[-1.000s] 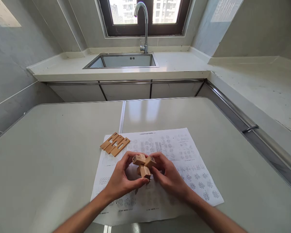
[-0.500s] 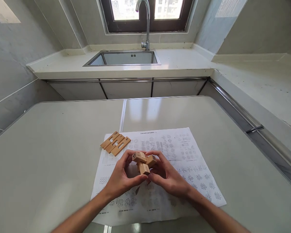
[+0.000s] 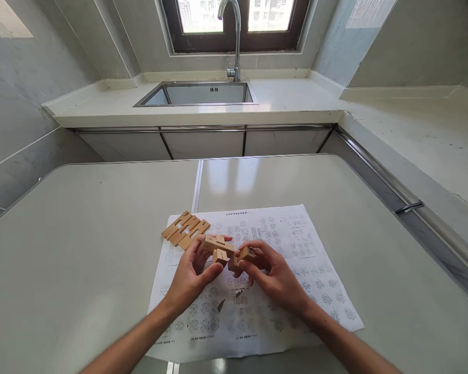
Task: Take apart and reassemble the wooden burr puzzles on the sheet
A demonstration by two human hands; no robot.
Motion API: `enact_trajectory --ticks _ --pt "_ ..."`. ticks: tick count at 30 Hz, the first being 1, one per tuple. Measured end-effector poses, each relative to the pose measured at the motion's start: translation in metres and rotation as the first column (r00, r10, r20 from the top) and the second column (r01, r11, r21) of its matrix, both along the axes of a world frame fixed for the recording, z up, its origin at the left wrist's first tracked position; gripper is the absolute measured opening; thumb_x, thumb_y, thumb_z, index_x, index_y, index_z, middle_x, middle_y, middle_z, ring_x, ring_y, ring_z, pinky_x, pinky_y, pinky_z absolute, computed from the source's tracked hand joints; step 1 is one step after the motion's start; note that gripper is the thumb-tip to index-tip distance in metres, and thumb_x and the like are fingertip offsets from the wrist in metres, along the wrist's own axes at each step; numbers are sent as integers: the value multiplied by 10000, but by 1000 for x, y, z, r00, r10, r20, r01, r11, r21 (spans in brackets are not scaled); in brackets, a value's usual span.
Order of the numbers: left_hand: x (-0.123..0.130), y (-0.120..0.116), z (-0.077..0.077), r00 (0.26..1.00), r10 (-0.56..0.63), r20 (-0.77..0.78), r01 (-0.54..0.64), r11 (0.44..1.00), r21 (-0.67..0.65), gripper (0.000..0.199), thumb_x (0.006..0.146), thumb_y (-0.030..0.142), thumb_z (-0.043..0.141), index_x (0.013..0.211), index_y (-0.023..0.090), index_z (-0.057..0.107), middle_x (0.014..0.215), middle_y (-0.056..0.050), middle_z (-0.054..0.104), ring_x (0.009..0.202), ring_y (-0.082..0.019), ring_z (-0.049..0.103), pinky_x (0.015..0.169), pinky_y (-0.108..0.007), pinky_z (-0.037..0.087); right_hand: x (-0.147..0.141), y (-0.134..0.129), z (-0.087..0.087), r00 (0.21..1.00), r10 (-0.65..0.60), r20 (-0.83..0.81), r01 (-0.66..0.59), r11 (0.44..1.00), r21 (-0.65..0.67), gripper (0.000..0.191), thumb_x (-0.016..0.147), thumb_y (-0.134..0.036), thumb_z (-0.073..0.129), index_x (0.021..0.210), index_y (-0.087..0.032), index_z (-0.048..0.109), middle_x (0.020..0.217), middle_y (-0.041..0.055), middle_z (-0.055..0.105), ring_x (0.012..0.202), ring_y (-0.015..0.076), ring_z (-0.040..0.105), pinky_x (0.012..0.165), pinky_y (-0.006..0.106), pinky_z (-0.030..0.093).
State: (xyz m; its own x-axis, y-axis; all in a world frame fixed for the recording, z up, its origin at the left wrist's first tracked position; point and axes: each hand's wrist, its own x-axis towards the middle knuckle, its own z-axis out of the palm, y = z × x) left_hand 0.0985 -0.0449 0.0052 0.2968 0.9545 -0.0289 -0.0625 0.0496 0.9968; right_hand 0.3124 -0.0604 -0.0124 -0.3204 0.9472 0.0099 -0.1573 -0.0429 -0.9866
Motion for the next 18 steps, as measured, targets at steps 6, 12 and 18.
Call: enact_trajectory --ticks 6,12,18 --pt "-1 1 -1 1000 10 3 -10 1000 4 627 820 612 815 1272 211 649 1397 -147 670 1339 -349 606 1142 -431 490 6 3 -2 972 -150 180 137 987 81 211 980 -395 713 1115 -241 660 1035 63 752 941 238 765 775 367 643" --pt "-2 0 -5 1000 1 9 -1 1000 7 636 818 589 826 1289 201 646 1364 -154 674 1312 -355 621 1130 -427 494 8 4 -10 916 -262 304 206 957 204 175 991 -376 692 1089 -239 645 1058 67 754 987 243 757 920 413 636" --pt "-2 -2 -7 999 -19 -33 21 998 52 545 831 508 845 1257 230 650 1322 -120 681 1279 -314 630 1125 -397 481 8 2 -11 823 -368 432 203 902 381 154 1005 -299 656 1148 -249 628 1051 61 753 961 246 739 852 388 619"
